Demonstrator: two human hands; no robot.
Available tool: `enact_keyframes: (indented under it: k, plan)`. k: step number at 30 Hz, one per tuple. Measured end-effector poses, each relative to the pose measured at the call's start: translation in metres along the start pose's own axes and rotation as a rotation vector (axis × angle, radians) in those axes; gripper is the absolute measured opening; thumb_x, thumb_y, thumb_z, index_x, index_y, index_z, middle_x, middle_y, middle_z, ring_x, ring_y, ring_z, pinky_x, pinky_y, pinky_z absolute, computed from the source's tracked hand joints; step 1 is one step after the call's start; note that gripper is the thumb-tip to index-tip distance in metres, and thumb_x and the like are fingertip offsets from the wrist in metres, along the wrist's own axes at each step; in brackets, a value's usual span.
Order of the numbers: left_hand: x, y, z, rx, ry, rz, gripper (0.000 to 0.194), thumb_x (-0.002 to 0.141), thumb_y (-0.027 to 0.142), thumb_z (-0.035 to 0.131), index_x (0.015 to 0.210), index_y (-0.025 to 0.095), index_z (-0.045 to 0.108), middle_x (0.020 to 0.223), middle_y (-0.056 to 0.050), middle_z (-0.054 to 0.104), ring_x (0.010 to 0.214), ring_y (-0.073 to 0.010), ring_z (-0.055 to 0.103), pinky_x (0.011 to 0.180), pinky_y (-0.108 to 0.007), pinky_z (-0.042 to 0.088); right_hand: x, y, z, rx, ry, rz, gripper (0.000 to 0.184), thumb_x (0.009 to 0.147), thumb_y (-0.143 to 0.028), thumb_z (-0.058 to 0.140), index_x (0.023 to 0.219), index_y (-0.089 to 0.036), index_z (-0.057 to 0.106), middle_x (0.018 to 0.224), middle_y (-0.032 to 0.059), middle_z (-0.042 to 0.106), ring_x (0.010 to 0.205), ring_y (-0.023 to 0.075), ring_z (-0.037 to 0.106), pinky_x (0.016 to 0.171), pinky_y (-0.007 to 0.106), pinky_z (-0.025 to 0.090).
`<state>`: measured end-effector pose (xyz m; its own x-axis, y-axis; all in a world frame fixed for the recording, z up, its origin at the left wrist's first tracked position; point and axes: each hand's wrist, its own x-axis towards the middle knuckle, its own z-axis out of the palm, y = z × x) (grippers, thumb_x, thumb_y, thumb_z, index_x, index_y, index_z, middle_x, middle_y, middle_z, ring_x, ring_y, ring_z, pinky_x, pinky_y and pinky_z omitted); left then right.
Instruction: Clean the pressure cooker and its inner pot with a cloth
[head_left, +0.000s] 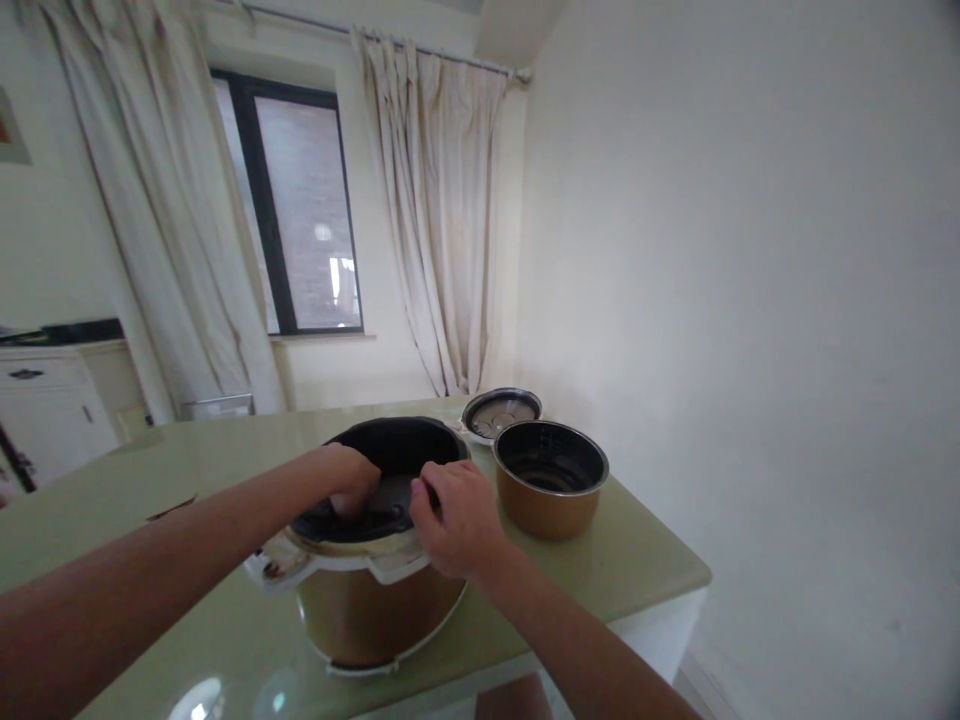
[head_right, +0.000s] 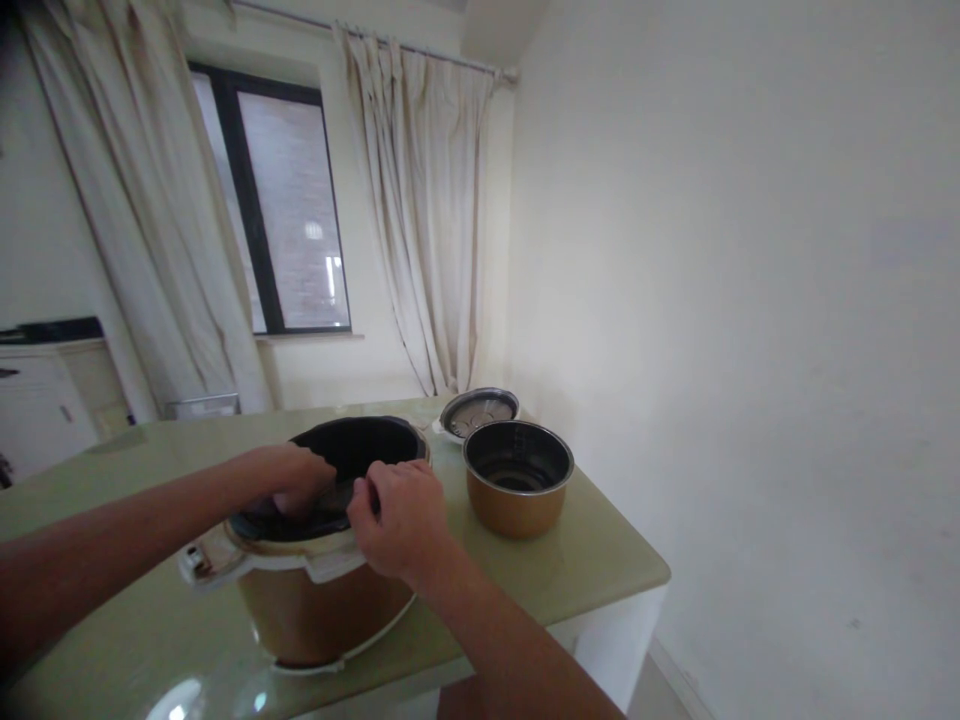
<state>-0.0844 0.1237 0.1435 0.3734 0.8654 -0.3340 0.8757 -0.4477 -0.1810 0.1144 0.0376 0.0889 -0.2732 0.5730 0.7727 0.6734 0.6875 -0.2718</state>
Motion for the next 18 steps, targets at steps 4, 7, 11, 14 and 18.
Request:
enact_keyframes:
  k: [4, 7, 11, 14, 18]
  plan:
    - [-0.012, 0.013, -0.010, -0.327, -0.272, 0.212, 0.016, 0.060, 0.022, 0.065, 0.074, 0.021, 0.072, 0.072, -0.004, 0.073, 0.068, -0.0258, 0.068, 0.063, -0.035, 0.054, -0.004, 0.002, 0.005, 0.060, 0.124, -0.036, 0.028, 0.101, -0.026, 0.038, 0.073, -0.024, 0.038, 0.064, -0.0004, 0.053, 0.063, 0.0166, 0.052, 0.071, 0.034, 0.032]
    - [-0.003, 0.027, -0.007, -0.531, -0.043, 0.426, 0.011, 0.067, 0.025, 0.059, 0.073, 0.020, 0.067, 0.075, -0.001, 0.072, 0.074, -0.0225, 0.067, 0.069, -0.032, 0.054, -0.006, 0.002, 0.008, 0.090, 0.196, -0.060, 0.027, 0.102, -0.026, 0.036, 0.075, -0.024, 0.039, 0.065, 0.0004, 0.053, 0.064, 0.0176, 0.052, 0.071, 0.034, 0.032]
    - [0.018, 0.048, -0.014, -0.393, 0.311, 0.236, 0.027, 0.076, 0.038, 0.066, 0.097, 0.022, 0.073, 0.104, -0.007, 0.079, 0.100, -0.0306, 0.073, 0.087, -0.039, 0.055, -0.005, 0.000, 0.007, 0.084, 0.182, -0.083, 0.027, 0.102, -0.025, 0.036, 0.076, -0.024, 0.041, 0.067, 0.0008, 0.055, 0.066, 0.0178, 0.054, 0.072, 0.034, 0.034]
    - [0.029, 0.045, -0.031, -0.230, 0.412, 0.023, 0.036, 0.080, 0.043, 0.066, 0.111, 0.026, 0.072, 0.119, -0.011, 0.078, 0.110, -0.0356, 0.073, 0.090, -0.044, 0.056, -0.005, -0.001, 0.005, 0.052, 0.151, -0.070, 0.027, 0.103, -0.026, 0.036, 0.076, -0.024, 0.041, 0.066, 0.0002, 0.055, 0.065, 0.0173, 0.054, 0.073, 0.034, 0.034]
    - [0.031, 0.017, -0.035, -0.034, 0.468, -0.130, 0.038, 0.086, 0.035, 0.061, 0.123, 0.026, 0.068, 0.120, -0.015, 0.076, 0.110, -0.0379, 0.074, 0.087, -0.048, 0.057, -0.006, -0.001, 0.004, 0.030, 0.120, -0.048, 0.027, 0.102, -0.026, 0.036, 0.076, -0.024, 0.040, 0.066, -0.0006, 0.054, 0.066, 0.0169, 0.053, 0.073, 0.033, 0.033]
